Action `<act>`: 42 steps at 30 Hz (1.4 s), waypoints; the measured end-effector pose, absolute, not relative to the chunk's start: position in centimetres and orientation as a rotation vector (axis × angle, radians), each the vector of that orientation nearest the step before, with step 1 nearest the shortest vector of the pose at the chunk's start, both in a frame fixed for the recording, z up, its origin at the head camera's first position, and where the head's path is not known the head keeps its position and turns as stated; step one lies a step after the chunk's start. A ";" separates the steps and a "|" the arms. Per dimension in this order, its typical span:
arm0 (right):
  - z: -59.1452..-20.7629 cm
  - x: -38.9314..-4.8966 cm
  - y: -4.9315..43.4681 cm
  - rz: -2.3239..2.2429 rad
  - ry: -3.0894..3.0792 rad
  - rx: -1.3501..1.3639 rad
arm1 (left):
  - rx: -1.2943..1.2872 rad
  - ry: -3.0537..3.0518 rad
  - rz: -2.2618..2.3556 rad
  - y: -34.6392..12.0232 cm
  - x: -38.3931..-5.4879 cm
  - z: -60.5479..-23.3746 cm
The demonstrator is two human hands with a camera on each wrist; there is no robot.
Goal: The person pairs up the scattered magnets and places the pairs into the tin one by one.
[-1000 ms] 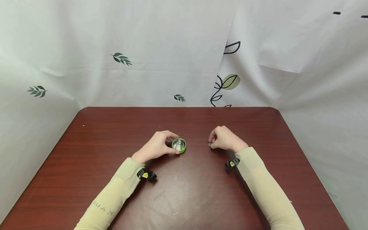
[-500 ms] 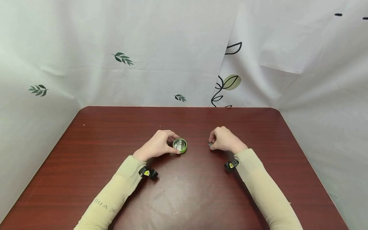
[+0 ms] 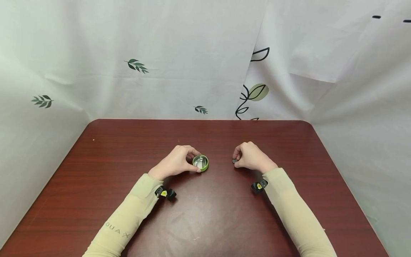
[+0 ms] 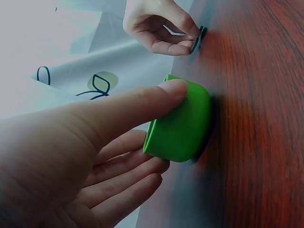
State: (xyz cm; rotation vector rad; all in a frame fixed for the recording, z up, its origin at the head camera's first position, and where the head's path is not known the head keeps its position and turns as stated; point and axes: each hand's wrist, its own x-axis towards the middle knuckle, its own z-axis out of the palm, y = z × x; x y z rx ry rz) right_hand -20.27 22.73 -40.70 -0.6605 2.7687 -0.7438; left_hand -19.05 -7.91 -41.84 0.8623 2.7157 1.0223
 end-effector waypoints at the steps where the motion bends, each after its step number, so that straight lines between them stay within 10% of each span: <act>1: -40.7 -20.3 22.8 -0.750 2.770 -0.663 | 0.862 2.715 1.019 -7.9 -19.1 -41.8; 42: -39.8 -19.9 21.5 -0.997 2.766 -0.726 | 0.816 2.680 1.046 -8.0 -19.1 -41.7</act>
